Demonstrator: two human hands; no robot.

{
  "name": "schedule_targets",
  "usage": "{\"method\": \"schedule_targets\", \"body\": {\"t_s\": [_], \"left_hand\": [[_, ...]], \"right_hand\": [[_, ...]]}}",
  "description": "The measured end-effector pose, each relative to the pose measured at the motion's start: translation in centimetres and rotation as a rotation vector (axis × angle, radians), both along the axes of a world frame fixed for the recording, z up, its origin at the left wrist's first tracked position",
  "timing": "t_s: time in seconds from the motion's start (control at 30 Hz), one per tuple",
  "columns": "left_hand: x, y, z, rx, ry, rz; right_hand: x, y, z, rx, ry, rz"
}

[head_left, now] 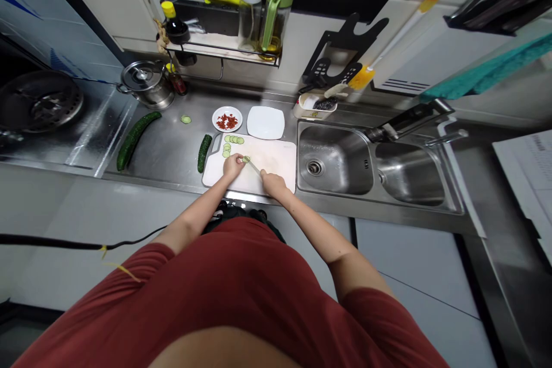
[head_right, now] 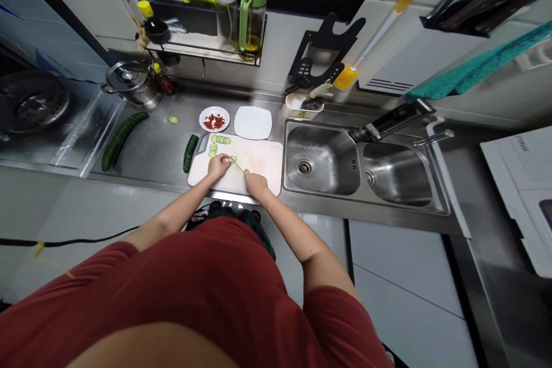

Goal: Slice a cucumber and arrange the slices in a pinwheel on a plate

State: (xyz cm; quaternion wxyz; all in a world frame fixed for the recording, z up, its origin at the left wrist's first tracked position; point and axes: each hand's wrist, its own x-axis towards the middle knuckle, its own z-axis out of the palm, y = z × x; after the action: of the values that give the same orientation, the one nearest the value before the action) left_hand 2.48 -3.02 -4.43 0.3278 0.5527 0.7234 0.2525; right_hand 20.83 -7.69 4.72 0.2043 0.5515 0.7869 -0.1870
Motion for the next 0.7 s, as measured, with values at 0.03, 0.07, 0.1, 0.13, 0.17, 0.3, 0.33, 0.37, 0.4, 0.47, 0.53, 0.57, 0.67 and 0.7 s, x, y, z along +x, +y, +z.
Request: {"method": "schedule_targets", "body": {"t_s": [0.03, 0.07, 0.1, 0.13, 0.17, 0.3, 0.33, 0.37, 0.4, 0.47, 0.53, 0.57, 0.67, 0.7], "left_hand": [[0.0, 0.0, 0.0, -0.002, -0.004, -0.001], [0.0, 0.0, 0.0, -0.003, -0.007, -0.001], [0.0, 0.0, 0.0, -0.004, -0.010, -0.001], [0.0, 0.0, 0.0, -0.004, -0.012, 0.000], [0.0, 0.0, 0.0, -0.003, -0.012, 0.002], [0.0, -0.1, 0.2, 0.009, -0.019, 0.002], [0.0, -0.1, 0.3, 0.006, -0.018, 0.001], [0.0, -0.1, 0.4, 0.003, -0.017, -0.001], [0.0, -0.2, 0.5, -0.002, -0.014, -0.001], [0.0, -0.2, 0.6, -0.008, -0.009, -0.003], [0.0, -0.1, 0.5, -0.008, -0.007, -0.004], [0.0, -0.1, 0.5, -0.007, -0.008, -0.005], [0.0, -0.1, 0.3, 0.006, -0.012, -0.005], [0.0, -0.1, 0.2, 0.014, -0.013, -0.005]], "right_hand": [[0.1, 0.2, 0.2, 0.004, -0.004, 0.007], [0.1, 0.3, 0.3, 0.009, -0.006, 0.016], [0.2, 0.5, 0.5, 0.013, -0.008, 0.025], [0.2, 0.6, 0.6, 0.017, -0.010, 0.035], [0.2, 0.7, 0.7, 0.024, -0.010, 0.044], [0.2, 0.7, 0.8, 0.037, -0.018, 0.050], [0.2, 0.6, 0.8, 0.036, -0.019, 0.047], [0.1, 0.5, 0.7, 0.034, -0.018, 0.044], [0.1, 0.5, 0.5, 0.032, -0.018, 0.041], [0.1, 0.3, 0.2, 0.033, -0.013, 0.034], [0.2, 0.2, -0.1, 0.036, -0.001, 0.027], [0.2, 0.2, -0.3, 0.035, 0.005, 0.026], [0.3, 0.2, -0.5, 0.024, 0.015, 0.024], [0.3, 0.2, -0.5, 0.023, 0.016, 0.024]]}}
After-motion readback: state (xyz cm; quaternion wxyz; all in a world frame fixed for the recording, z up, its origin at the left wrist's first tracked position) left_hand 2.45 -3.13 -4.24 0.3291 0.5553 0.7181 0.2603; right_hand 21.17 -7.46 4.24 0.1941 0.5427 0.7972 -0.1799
